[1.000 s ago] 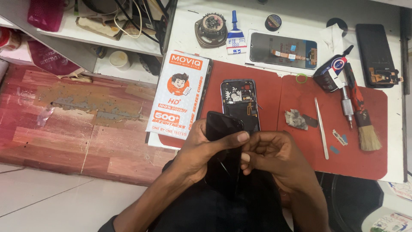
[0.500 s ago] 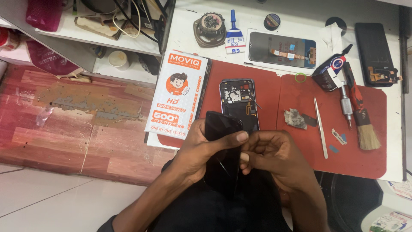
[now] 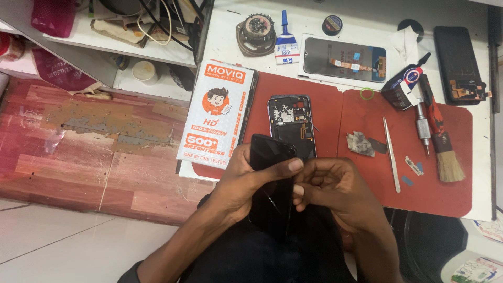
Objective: The person handles a disassembled smartphone, repeatedly inserting and removing the battery and flex cables. They rotate the device to inspect internal components and connectors while working at a cluttered repair bench.
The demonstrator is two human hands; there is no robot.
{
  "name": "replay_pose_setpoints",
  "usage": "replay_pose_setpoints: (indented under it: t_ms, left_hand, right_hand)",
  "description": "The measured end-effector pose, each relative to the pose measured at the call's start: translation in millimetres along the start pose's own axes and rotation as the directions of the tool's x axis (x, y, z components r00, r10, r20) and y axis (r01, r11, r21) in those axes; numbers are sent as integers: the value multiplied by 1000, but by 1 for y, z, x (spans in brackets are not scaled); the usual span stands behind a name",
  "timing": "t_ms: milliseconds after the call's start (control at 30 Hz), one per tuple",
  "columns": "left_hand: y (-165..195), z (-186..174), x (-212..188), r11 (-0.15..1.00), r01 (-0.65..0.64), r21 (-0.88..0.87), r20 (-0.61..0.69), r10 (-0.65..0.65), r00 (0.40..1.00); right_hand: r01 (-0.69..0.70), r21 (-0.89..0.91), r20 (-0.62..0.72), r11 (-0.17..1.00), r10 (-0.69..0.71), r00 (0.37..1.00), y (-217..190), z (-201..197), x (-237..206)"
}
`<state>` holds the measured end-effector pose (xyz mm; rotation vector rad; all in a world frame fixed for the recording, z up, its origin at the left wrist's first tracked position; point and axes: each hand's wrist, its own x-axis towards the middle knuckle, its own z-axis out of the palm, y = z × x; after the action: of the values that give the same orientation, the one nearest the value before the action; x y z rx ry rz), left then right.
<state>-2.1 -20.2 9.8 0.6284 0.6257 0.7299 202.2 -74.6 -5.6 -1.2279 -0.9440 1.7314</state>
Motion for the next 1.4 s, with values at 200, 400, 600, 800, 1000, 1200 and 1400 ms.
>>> replay_pose_setpoints:
  t_ms: [200,400,600,800,1000,1200,1400]
  left_hand:
    - [0,-1,-1,1000,14,-22,3,-14,1000]
    - [-1,-2,1,1000,2,17,-5,-2,1000]
    - [-1,-1,0,1000,15,10,-12,-14,1000]
    - [0,-1,0,999,25,-20,3,-25,1000]
    - [2,0,-1,1000,10,8,-2,-10,1000]
    - [2,0,-1,999,35,-17,-6,-35,999]
    - [0,-1,0,1000,24,20,-19,-24,1000]
  right_hand:
    - [0,11,-1,1000,0,1000,-1,0,0]
    - [7,13,5,1000,-7,1000,-1,1,0]
    - [13,4,3,1000,-13,1000,0,1,0]
    - [26,8,24,1000,-26,999,-1,0,1]
    - [14,19,18,1000,-14,1000,0,0,0]
    - [26,1,27,1000,-26,999,0,-1,1]
    - [17,3,23,1000,-17,1000,0,-1,1]
